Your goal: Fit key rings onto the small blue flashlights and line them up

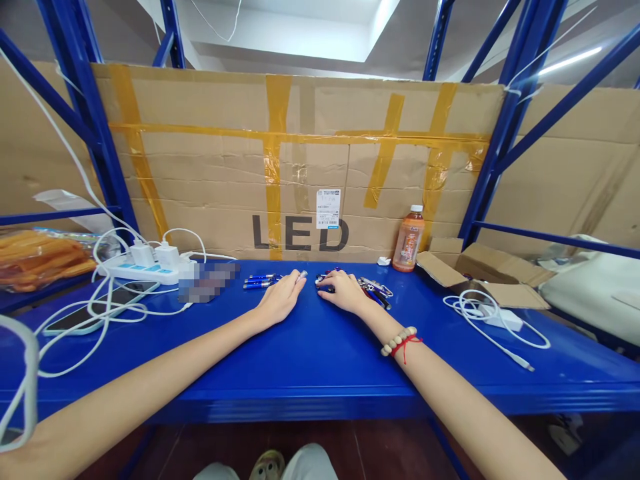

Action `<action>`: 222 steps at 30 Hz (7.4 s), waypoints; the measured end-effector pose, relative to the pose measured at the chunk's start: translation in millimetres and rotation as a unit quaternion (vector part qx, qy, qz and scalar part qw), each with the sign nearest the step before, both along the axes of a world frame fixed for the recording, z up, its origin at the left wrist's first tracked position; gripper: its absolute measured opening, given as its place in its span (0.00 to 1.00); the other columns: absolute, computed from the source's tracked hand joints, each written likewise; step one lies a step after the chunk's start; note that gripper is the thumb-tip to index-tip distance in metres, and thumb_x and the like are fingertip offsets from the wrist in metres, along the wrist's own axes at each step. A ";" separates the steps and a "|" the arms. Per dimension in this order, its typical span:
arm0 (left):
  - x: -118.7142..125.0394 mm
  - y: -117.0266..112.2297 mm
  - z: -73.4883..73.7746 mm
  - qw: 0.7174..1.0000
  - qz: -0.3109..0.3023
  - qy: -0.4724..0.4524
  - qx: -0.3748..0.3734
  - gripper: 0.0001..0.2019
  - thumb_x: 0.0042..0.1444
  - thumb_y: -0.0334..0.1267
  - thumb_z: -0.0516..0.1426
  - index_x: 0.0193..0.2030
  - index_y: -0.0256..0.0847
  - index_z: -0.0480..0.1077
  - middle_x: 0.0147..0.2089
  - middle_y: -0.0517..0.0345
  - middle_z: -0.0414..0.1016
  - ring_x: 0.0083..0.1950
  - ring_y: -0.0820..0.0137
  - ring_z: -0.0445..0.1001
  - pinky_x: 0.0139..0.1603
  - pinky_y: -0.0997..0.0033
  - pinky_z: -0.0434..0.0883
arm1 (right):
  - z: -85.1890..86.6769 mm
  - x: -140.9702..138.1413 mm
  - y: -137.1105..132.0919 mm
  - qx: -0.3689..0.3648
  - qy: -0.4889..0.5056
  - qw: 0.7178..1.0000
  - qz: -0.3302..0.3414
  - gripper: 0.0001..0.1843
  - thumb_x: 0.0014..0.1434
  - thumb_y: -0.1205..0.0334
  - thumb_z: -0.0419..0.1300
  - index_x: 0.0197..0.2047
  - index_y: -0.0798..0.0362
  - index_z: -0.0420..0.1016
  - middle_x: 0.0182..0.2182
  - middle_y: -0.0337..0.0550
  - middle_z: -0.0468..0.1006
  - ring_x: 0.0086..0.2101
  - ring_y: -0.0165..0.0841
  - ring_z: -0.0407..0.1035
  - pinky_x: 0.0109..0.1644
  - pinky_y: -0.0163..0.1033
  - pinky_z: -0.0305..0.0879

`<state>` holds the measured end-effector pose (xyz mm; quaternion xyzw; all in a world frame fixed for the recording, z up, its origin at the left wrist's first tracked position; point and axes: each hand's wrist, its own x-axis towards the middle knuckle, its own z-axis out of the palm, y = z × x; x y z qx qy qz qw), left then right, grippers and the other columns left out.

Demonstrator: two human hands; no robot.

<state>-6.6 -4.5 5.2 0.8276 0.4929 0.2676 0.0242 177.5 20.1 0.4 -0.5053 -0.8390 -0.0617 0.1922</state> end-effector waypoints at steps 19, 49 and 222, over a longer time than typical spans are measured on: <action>-0.8 -0.7 -0.4 0.999 -0.028 0.015 0.018 0.13 0.62 0.42 0.38 0.42 0.43 0.60 0.42 0.56 0.72 0.44 0.67 0.71 0.39 0.71 0.65 | 3.7 -6.9 -2.1 0.116 0.110 0.985 0.071 0.05 0.49 0.60 0.60 0.29 0.49 0.77 0.36 0.42 0.73 0.38 0.34 0.66 0.42 0.40 0.62; -1.1 -0.1 -1.5 0.999 -0.040 0.009 0.018 0.13 0.63 0.41 0.36 0.42 0.44 0.59 0.40 0.57 0.71 0.43 0.68 0.70 0.40 0.70 0.64 | 10.0 -17.7 -10.4 0.103 0.289 0.939 0.158 0.10 0.50 0.54 0.59 0.30 0.51 0.78 0.32 0.43 0.71 0.32 0.30 0.66 0.30 0.35 0.65; 2.0 2.2 -3.7 0.999 -0.004 0.035 0.029 0.16 0.61 0.43 0.39 0.44 0.42 0.63 0.34 0.53 0.73 0.38 0.64 0.72 0.39 0.68 0.65 | 27.0 61.4 5.2 -0.100 0.030 0.943 -0.315 0.12 0.46 0.54 0.61 0.31 0.51 0.79 0.32 0.46 0.79 0.34 0.36 0.72 0.31 0.33 0.62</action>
